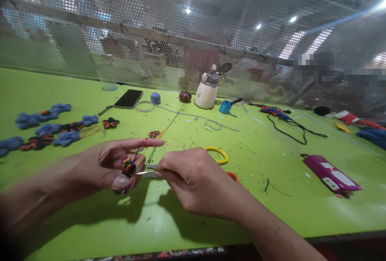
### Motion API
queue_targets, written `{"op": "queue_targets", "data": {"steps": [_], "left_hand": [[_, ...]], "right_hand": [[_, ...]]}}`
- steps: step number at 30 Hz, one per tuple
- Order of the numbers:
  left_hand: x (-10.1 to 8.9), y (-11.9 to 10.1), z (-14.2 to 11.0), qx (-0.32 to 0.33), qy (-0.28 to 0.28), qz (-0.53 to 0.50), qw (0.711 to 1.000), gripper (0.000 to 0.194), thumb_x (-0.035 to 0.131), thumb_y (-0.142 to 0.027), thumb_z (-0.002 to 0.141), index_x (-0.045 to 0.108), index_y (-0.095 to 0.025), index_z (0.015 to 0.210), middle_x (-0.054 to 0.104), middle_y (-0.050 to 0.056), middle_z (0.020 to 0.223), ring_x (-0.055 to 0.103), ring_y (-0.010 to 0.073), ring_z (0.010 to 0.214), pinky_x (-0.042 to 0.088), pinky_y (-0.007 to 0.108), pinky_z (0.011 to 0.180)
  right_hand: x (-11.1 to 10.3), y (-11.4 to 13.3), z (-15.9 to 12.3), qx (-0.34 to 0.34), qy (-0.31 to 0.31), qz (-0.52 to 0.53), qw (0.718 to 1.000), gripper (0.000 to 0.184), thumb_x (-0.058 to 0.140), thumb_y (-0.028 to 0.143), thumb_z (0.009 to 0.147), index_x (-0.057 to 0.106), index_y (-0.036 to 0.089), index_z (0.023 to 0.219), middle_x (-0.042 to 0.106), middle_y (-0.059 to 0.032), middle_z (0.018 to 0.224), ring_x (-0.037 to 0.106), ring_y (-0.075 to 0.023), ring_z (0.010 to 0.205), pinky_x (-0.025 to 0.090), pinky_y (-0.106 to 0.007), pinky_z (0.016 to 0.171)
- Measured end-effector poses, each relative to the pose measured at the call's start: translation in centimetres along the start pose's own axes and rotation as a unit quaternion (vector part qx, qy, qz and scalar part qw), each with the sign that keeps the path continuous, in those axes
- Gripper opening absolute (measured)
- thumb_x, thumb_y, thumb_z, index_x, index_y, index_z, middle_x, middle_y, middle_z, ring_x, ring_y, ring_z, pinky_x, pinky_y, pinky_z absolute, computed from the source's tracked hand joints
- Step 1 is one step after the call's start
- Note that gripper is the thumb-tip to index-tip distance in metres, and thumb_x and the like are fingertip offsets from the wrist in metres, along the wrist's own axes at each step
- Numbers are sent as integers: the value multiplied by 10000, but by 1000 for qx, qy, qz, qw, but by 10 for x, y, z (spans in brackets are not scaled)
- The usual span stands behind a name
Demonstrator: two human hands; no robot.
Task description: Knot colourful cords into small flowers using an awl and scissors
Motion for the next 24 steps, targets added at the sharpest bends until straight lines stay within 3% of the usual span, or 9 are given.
{"op": "queue_targets", "data": {"steps": [9, 18, 24], "left_hand": [[3, -2, 1, -13, -12, -32, 999, 650, 752, -74, 590, 590, -192, 1208, 617, 4, 791, 516, 105, 698, 403, 197, 621], [1, 5, 1, -6, 11, -18, 1000, 715, 739, -99, 621, 515, -235, 1286, 577, -22, 733, 497, 95, 649, 384, 204, 599], [1, 8, 2, -13, 19, -8, 1000, 739, 729, -96, 620, 489, -226, 1306, 560, -24, 721, 492, 94, 641, 374, 210, 605]], "right_hand": [[9, -17, 2, 115, 20, 133, 984, 129, 560, 180, 843, 609, 129, 735, 552, 13, 600, 448, -67, 529, 350, -179, 492], [10, -16, 2, 119, 21, 131, 984, 138, 556, 188, 844, 618, 126, 736, 571, 4, 609, 468, -71, 539, 364, -182, 502], [9, -14, 1, 86, 12, 104, 991, 118, 555, 175, 843, 619, 131, 753, 599, -7, 632, 484, -76, 542, 365, -186, 516]]}}
Point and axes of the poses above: each hand's wrist, its own z-axis towards the middle knuckle, its own x-axis out of the palm, y = z × x, the point moved 8 cm from there along z, towards the middle knuckle
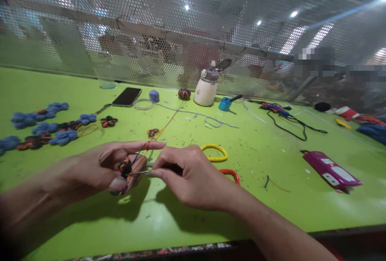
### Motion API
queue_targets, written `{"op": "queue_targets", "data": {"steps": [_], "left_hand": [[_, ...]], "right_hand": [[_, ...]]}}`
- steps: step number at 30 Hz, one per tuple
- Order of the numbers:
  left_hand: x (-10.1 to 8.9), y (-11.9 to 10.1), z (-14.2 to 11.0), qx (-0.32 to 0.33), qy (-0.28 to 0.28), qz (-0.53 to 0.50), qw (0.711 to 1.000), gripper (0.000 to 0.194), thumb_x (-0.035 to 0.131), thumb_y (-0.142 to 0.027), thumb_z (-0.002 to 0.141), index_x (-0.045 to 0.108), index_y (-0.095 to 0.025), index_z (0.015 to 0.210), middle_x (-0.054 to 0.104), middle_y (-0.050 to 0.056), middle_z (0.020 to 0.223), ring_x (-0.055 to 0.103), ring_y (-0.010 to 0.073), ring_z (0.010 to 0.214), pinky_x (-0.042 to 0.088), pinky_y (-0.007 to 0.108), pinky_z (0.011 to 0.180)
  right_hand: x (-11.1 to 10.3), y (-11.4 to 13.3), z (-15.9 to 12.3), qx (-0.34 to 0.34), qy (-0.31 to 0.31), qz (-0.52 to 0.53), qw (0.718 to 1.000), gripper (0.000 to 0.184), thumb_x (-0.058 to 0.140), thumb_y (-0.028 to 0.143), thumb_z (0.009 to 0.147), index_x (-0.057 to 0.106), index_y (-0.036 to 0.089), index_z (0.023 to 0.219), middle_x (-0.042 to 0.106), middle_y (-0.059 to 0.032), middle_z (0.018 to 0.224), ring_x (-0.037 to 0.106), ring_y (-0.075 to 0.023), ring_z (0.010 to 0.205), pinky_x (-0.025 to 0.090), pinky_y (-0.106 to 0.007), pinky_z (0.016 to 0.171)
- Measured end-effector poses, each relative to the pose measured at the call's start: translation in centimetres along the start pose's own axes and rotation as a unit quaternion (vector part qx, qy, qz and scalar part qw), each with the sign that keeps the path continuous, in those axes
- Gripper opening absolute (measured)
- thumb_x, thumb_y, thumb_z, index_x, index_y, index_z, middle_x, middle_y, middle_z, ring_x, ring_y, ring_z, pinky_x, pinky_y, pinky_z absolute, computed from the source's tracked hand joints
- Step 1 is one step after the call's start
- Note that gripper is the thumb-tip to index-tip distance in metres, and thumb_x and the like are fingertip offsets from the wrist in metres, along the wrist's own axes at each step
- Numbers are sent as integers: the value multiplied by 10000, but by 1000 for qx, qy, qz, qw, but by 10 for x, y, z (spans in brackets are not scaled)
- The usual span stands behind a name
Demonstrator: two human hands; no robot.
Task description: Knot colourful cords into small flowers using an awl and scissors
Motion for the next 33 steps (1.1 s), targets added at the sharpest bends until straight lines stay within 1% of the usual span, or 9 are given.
{"op": "queue_targets", "data": {"steps": [5, 8, 13, 17, 21, 24, 28, 30, 33], "left_hand": [[5, 1, -1, -18, 15, -23, 999, 699, 713, -96, 623, 512, -209, 1283, 573, -2, 776, 500, 109, 678, 379, 228, 631], [9, 2, -1, -17, 31, -51, 998, 691, 706, -98, 608, 523, -186, 1269, 588, 25, 828, 496, 122, 692, 388, 250, 647], [14, 3, 1, 0, 58, -87, 995, 763, 693, -95, 595, 467, -161, 1321, 581, 17, 730, 483, 120, 636, 366, 243, 598], [13, 5, 2, 0, 48, -98, 994, 767, 702, -102, 608, 458, -161, 1332, 592, 31, 764, 485, 119, 652, 376, 246, 613], [12, 6, 2, -15, 46, -89, 995, 752, 714, -101, 581, 504, -172, 1300, 595, 37, 790, 483, 125, 660, 386, 251, 614], [12, 6, 2, -23, 48, -90, 995, 699, 704, -93, 565, 560, -169, 1245, 608, 38, 792, 478, 114, 633, 385, 248, 615], [13, 4, 2, -23, 54, -91, 994, 662, 688, -89, 553, 597, -151, 1205, 632, 49, 811, 497, 106, 619, 377, 227, 580], [13, 3, 3, -18, 57, -90, 994, 651, 685, -84, 545, 611, -145, 1189, 644, 47, 796, 509, 105, 618, 380, 214, 565], [8, 5, 3, -21, 34, -79, 996, 627, 690, -80, 541, 632, -142, 1162, 655, 40, 757, 526, 106, 614, 396, 209, 567]], "right_hand": [[-2, 3, 1, -57, 1, -19, 998, 132, 551, 195, 858, 621, 135, 764, 549, 12, 580, 437, -67, 499, 338, -182, 502], [-2, 5, 1, -81, 6, -38, 996, 114, 549, 183, 856, 618, 142, 774, 565, 10, 591, 439, -68, 500, 333, -185, 506], [-3, 14, -3, -125, 5, -109, 986, 132, 490, 124, 858, 598, 152, 786, 571, -4, 612, 471, -96, 556, 319, -219, 542], [-4, 21, -7, -148, 17, -149, 978, 155, 460, 66, 819, 570, 158, 760, 541, -3, 608, 430, -111, 557, 289, -248, 550], [-6, 20, -9, -140, 29, -144, 979, 146, 463, 116, 853, 572, 168, 771, 533, 2, 608, 423, -109, 545, 280, -248, 535], [-8, 17, -8, -131, 28, -118, 984, 141, 482, 161, 877, 590, 161, 785, 546, -1, 610, 439, -100, 542, 299, -232, 529], [-9, 13, -5, -109, 34, -50, 992, 103, 532, 125, 842, 607, 147, 774, 553, 15, 586, 434, -70, 504, 320, -193, 504], [-8, 10, -3, -93, 38, -11, 995, 90, 561, 141, 832, 615, 140, 759, 544, 25, 567, 417, -61, 484, 317, -182, 484], [-4, 2, 0, -55, 46, 50, 996, 99, 596, 173, 819, 618, 127, 734, 535, 27, 570, 410, -54, 490, 319, -172, 474]]}}
Point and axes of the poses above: each hand's wrist, its own z-axis towards the middle knuckle, its own x-axis out of the palm, y = z × x, the point moved 8 cm from there along z, towards the middle knuckle
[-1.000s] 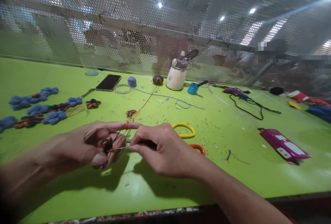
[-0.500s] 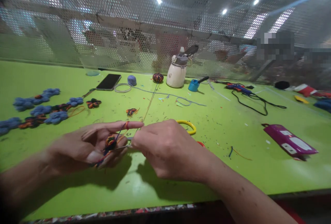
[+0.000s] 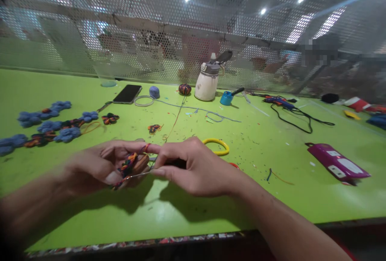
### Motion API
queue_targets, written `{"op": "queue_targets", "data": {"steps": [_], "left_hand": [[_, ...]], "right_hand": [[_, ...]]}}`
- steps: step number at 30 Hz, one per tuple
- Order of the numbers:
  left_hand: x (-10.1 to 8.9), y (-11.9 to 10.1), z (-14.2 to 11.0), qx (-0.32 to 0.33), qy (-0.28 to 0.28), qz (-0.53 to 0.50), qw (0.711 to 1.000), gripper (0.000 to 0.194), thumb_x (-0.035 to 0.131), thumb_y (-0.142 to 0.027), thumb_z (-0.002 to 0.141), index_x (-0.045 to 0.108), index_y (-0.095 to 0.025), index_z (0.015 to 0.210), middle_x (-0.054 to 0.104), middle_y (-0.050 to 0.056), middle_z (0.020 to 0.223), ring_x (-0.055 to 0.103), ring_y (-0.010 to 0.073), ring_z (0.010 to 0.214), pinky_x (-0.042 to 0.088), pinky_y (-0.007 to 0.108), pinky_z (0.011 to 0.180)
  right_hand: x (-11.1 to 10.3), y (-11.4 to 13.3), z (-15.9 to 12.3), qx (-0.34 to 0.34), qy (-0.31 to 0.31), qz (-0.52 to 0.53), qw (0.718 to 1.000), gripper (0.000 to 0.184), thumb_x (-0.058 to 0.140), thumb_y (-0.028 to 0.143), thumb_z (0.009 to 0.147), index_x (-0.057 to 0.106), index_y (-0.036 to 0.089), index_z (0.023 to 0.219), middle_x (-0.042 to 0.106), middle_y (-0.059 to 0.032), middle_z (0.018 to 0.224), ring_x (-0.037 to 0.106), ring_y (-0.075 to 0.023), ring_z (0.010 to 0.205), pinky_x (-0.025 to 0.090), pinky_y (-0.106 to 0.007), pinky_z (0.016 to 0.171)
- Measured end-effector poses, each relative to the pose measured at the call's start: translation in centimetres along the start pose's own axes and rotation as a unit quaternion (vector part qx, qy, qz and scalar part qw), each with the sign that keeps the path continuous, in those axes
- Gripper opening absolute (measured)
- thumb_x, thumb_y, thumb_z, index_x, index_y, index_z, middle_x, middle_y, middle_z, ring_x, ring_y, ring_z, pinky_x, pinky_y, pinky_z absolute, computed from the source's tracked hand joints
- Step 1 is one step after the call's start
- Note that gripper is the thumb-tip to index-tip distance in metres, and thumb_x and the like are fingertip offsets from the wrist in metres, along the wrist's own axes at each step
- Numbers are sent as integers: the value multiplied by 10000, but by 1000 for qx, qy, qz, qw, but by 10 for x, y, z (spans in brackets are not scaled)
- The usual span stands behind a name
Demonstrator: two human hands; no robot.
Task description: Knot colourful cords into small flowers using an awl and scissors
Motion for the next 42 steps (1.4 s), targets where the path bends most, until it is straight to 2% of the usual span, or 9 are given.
{"op": "queue_targets", "data": {"steps": [3, 8, 12, 19, 28, 32, 36, 39, 42], "left_hand": [[-8, -2, 0, 15, -44, 15, 999, 556, 710, -81, 558, 665, -160, 1107, 667, 30, 757, 552, 105, 632, 417, 211, 605], [-12, -13, 1, 60, -97, 58, 992, 420, 740, -53, 602, 708, -195, 996, 686, -2, 728, 592, 94, 658, 439, 200, 644], [-7, -18, 1, 81, -82, 55, 992, 445, 765, -64, 604, 698, -215, 1018, 703, -8, 708, 631, 108, 670, 476, 217, 670], [-10, -25, -2, 154, -131, 142, 969, 440, 742, -86, 667, 689, -291, 1052, 721, -28, 747, 657, 89, 709, 499, 187, 706], [-11, -45, -13, 219, -191, 344, 893, 393, 703, -205, 729, 664, -290, 1110, 677, 16, 991, 625, 134, 892, 477, 226, 807], [-10, -49, -17, 235, -203, 382, 870, 354, 626, -205, 795, 639, -274, 1143, 637, 8, 879, 620, 120, 820, 476, 238, 792], [-2, -50, -20, 261, -195, 411, 852, 497, 578, -160, 821, 507, -328, 1284, 573, -27, 805, 588, 98, 779, 456, 236, 794], [8, -53, -24, 301, -182, 476, 806, 590, 521, -112, 838, 407, -397, 1342, 529, -34, 821, 565, 98, 789, 446, 239, 781], [19, -55, -28, 343, -177, 567, 727, 643, 492, -45, 822, 395, -407, 1345, 518, -22, 844, 535, 111, 801, 436, 231, 717]], "right_hand": [[7, -14, 1, 64, 1, 91, 994, 108, 600, 169, 812, 604, 120, 716, 529, 22, 592, 430, -58, 527, 341, -170, 494], [16, -37, 1, 172, -49, 257, 950, 136, 606, 222, 818, 580, 118, 736, 500, 32, 553, 414, -56, 496, 321, -172, 458], [17, -42, 0, 191, -87, 295, 932, 136, 625, 241, 807, 582, 127, 748, 521, 29, 550, 405, -50, 469, 289, -166, 424], [29, -43, -1, 226, -117, 356, 899, 209, 623, 347, 810, 560, 150, 785, 536, 33, 538, 372, -37, 384, 270, -163, 368], [11, -35, 2, 166, -169, 229, 944, 148, 585, 294, 834, 596, 148, 810, 514, 27, 564, 388, -53, 435, 276, -196, 404], [9, -33, 2, 166, -160, 183, 956, 121, 573, 256, 841, 609, 144, 812, 517, 23, 580, 390, -59, 466, 285, -204, 430], [16, -35, 3, 194, -128, 214, 949, 142, 578, 278, 839, 601, 145, 796, 516, 26, 570, 386, -59, 457, 278, -203, 427], [24, -39, 2, 230, -104, 273, 928, 194, 601, 341, 823, 578, 149, 803, 517, 34, 552, 367, -52, 427, 263, -196, 412], [32, -42, 1, 258, -92, 316, 908, 255, 617, 401, 804, 565, 151, 807, 518, 37, 543, 347, -47, 407, 245, -188, 393]]}}
Point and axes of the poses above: each hand's wrist, its own z-axis towards the middle knuckle, its own x-axis out of the palm, y = z × x, the point moved 8 cm from there along z, towards the middle knuckle
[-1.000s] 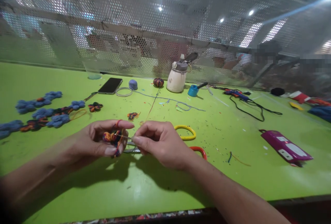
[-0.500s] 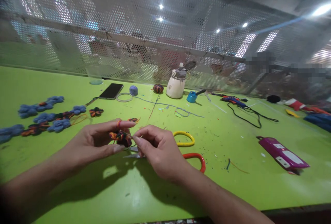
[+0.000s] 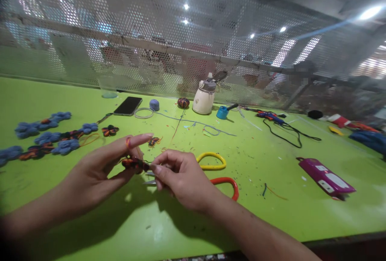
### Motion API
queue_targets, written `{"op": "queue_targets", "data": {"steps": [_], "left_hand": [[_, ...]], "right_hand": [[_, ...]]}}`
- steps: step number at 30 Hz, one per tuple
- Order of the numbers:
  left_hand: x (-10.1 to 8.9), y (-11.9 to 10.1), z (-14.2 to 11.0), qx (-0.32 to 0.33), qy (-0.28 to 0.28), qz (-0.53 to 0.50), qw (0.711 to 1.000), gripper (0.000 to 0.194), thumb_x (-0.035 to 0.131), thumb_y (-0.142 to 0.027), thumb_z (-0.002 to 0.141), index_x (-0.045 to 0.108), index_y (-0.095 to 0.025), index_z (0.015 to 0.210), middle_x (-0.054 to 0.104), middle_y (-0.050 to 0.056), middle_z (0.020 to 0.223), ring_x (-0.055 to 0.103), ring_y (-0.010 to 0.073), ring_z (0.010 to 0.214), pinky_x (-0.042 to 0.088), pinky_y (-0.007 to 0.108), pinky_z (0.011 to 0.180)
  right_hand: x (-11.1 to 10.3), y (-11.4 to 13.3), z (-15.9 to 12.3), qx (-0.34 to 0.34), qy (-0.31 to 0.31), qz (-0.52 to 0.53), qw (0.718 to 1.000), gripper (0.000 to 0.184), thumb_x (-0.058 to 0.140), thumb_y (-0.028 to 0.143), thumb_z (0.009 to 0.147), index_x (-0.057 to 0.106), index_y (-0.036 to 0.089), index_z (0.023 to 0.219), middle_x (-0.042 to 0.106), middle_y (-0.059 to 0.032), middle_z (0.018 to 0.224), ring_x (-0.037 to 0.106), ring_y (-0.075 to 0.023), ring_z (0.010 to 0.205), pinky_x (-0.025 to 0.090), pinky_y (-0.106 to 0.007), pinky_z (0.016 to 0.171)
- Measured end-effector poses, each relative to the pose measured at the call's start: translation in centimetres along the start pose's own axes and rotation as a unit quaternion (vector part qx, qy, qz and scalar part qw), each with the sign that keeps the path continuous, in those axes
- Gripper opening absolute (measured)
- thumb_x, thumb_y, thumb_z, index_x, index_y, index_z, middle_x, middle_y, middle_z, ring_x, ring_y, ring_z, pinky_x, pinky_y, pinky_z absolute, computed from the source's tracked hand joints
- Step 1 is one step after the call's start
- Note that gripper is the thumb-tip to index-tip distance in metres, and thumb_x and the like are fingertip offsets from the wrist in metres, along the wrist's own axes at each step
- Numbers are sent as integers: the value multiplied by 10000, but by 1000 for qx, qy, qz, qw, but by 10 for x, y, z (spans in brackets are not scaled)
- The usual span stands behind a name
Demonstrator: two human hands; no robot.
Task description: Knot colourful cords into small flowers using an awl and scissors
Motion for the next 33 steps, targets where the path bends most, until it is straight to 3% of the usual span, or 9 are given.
{"op": "queue_targets", "data": {"steps": [3, 6, 12, 16, 20, 22, 24, 27, 33], "left_hand": [[-1, -7, 0, 46, -21, 88, 995, 651, 476, 10, 806, 434, -374, 1329, 494, -19, 799, 503, 108, 747, 415, 217, 631], [-3, -10, -2, 53, -67, 85, 993, 598, 496, -2, 814, 478, -354, 1298, 531, -11, 826, 532, 110, 772, 442, 226, 656], [-8, 1, -9, -31, -160, 22, 986, 544, 610, -103, 797, 502, -334, 1277, 652, -8, 925, 618, 122, 820, 495, 265, 773], [-7, -17, -13, 70, -185, 159, 967, 479, 628, -68, 758, 613, -322, 1164, 672, -20, 821, 605, 109, 693, 481, 218, 627], [-3, -22, -14, 63, -183, 202, 960, 416, 640, -54, 734, 679, -322, 1050, 707, -7, 825, 621, 147, 767, 489, 265, 721], [-6, -13, -12, -8, -191, 141, 971, 414, 647, -102, 749, 653, -306, 1109, 712, 5, 860, 633, 158, 806, 494, 289, 785], [-9, 7, -13, -134, -214, 7, 968, 437, 693, -186, 730, 629, -286, 1151, 707, 1, 863, 642, 154, 796, 507, 282, 789], [0, 34, -18, -280, -223, -221, 907, 505, 772, -230, 649, 637, -273, 1134, 705, -18, 839, 645, 132, 783, 518, 235, 750], [12, 47, -15, -336, -194, -408, 827, 359, 788, -163, 630, 708, -230, 973, 705, -13, 738, 618, 81, 677, 485, 162, 638]], "right_hand": [[3, -3, 0, 1, -7, 36, 999, 289, 620, 432, 798, 542, 155, 786, 513, 41, 537, 341, -42, 391, 243, -181, 378], [6, -2, 0, -18, -23, 60, 998, 283, 606, 424, 815, 518, 155, 796, 502, 48, 538, 355, -39, 396, 262, -171, 383], [9, 3, -2, -32, -53, 70, 996, 247, 564, 384, 855, 481, 158, 802, 485, 62, 541, 351, -26, 385, 266, -153, 375], [14, -2, -2, -20, -50, 102, 993, 261, 559, 400, 856, 465, 163, 799, 496, 64, 529, 355, -22, 360, 264, -143, 356], [22, -8, -2, -22, -39, 183, 982, 275, 555, 428, 855, 448, 177, 817, 493, 74, 534, 339, -21, 337, 269, -135, 326], [25, -9, -3, -32, -33, 218, 975, 270, 526, 434, 873, 430, 188, 822, 495, 78, 534, 340, -25, 337, 279, -138, 332], [25, -8, -4, -44, -35, 232, 971, 262, 504, 429, 889, 418, 192, 820, 495, 80, 533, 338, -26, 345, 280, -141, 348], [23, -2, -5, -69, -34, 219, 973, 249, 495, 412, 900, 415, 188, 826, 492, 78, 538, 323, -24, 364, 259, -148, 369], [18, -1, -6, -79, -41, 155, 984, 244, 480, 405, 907, 403, 192, 817, 439, 81, 542, 298, -33, 393, 210, -174, 384]]}}
Point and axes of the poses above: each hand's wrist, its own z-axis towards the middle knuckle, its own x-axis out of the palm, y = z × x, the point moved 8 cm from there along z, towards the middle knuckle
